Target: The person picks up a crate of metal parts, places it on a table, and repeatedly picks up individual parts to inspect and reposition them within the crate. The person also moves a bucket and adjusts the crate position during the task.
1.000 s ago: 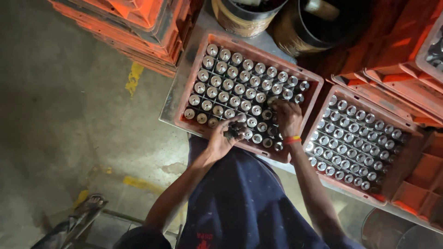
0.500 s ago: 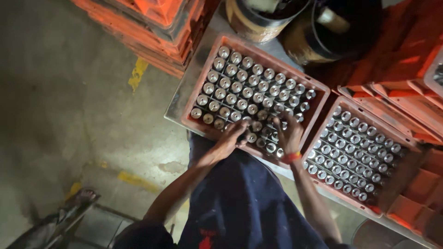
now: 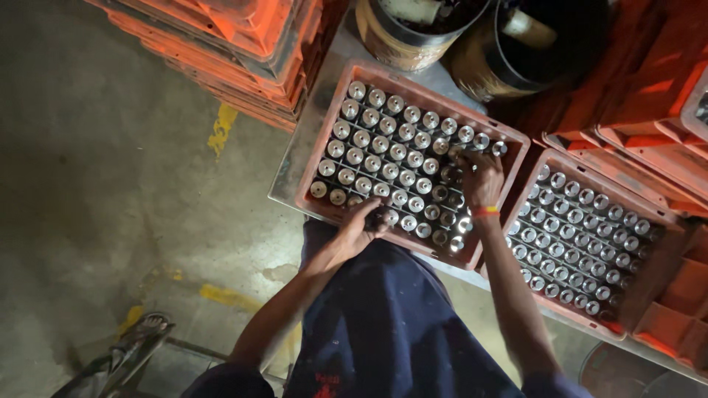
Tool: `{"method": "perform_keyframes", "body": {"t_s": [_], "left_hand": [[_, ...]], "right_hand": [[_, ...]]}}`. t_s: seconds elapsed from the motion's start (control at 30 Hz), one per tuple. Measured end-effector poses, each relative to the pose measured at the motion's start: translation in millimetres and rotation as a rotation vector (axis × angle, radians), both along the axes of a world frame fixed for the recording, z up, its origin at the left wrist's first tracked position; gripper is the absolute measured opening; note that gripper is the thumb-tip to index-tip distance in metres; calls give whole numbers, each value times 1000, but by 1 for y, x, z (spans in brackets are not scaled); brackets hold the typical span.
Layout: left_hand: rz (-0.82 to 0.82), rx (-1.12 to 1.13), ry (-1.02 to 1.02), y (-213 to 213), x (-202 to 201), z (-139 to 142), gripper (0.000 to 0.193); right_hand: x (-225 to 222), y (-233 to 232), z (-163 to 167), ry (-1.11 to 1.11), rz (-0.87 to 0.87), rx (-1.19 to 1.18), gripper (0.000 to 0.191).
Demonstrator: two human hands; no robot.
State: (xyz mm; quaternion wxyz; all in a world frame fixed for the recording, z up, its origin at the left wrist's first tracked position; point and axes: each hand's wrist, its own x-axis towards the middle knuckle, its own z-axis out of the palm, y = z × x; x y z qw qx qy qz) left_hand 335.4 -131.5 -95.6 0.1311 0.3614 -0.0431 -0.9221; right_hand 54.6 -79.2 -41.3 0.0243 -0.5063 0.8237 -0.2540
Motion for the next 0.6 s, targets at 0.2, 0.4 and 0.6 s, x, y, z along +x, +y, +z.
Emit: {"method": "perform_keyframes", "body": {"t_s": [0.2,0.4,0.6], "left_hand": [[2,-237,64,-5,-2,2,29],[-55,-365,25,-5,-18,24,37],[-271,-552,-2,18,-24,13,34]], "right_hand": [[-5,-28,3,196,230,38,7],[10,0,8,122,162,-112,38],[85,61,-16,-942,319,98,31]]}}
